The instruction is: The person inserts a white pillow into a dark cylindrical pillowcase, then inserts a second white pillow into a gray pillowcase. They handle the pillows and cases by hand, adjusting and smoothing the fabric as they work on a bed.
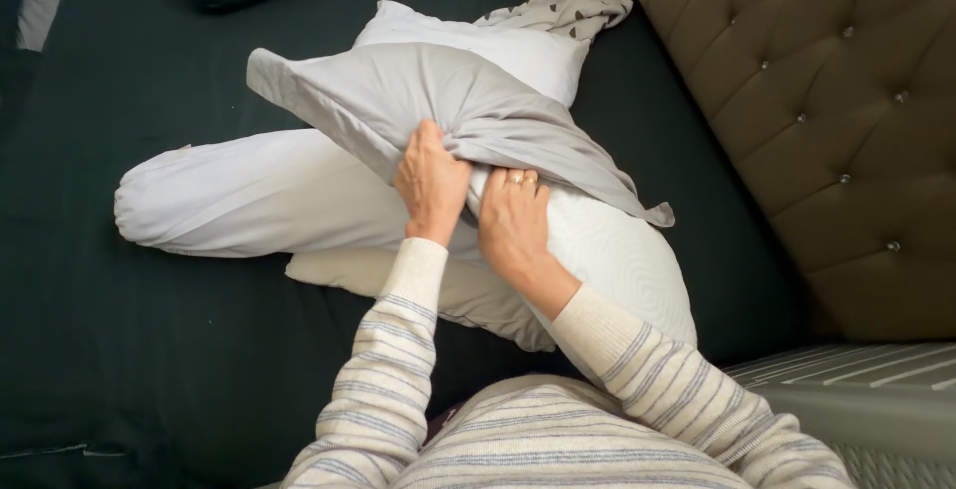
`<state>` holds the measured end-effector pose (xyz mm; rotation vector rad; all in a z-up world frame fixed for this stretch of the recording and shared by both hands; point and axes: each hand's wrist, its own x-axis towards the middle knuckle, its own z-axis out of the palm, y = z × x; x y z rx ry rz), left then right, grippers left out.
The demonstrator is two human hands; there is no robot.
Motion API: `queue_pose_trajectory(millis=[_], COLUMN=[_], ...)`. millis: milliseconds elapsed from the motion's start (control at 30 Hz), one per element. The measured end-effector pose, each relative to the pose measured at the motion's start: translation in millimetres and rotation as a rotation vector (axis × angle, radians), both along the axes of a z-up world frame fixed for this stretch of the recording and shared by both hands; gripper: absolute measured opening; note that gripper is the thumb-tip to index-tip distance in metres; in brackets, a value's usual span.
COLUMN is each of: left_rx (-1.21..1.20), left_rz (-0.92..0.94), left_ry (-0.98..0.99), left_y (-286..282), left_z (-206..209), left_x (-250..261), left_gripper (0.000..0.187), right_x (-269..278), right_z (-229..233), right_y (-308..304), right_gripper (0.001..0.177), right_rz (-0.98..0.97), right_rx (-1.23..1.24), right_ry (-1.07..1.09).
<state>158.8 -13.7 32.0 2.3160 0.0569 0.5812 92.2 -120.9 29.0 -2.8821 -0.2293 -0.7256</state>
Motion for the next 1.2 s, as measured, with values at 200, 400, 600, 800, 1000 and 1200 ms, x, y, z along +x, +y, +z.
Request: queue_pose_trajectory(millis=[200,400,600,800,1000,1200], left_rx=[0.179,0.119,0.064,-0.041,-0.017,-0.054], left_rz=[0.197,0.244,0.244,0.147,0.105,0.105], left_ry=[-0.194,-0.024,0.154,0.163,0.133,0.216], left_y=[45.0,90.7,113.3,99.5,87.4,105.0], left_z=[-15.0,-47.7,-73.2,-63.3,-46.3,-83.4], left_x=[7.1,39.2,41.4,39.4,47.7,100.4], left_gripper=[0.037,0.047,0.043,0.038,0.032,0.022], right_x=[-8.4,-71.4,-121.7,-143.9,-155.5,-161.0], right_z=[0.5,27.9,52.7,70.9,71.6,54.4], right_y=[-41.8,-35.2,-76.8,-122.2,-155.5,-235.0], right_gripper=[0.027,0.023,0.02,0.039,0.037,0.036], right_rz=[0.315,0.324,0.356,0.271,0.222,0.186], right_rx=[0.264,0.285,0.317,0.359,0.462,0.802], right_ry=[0.39,0.556,0.693,0.812,0.811,0.754])
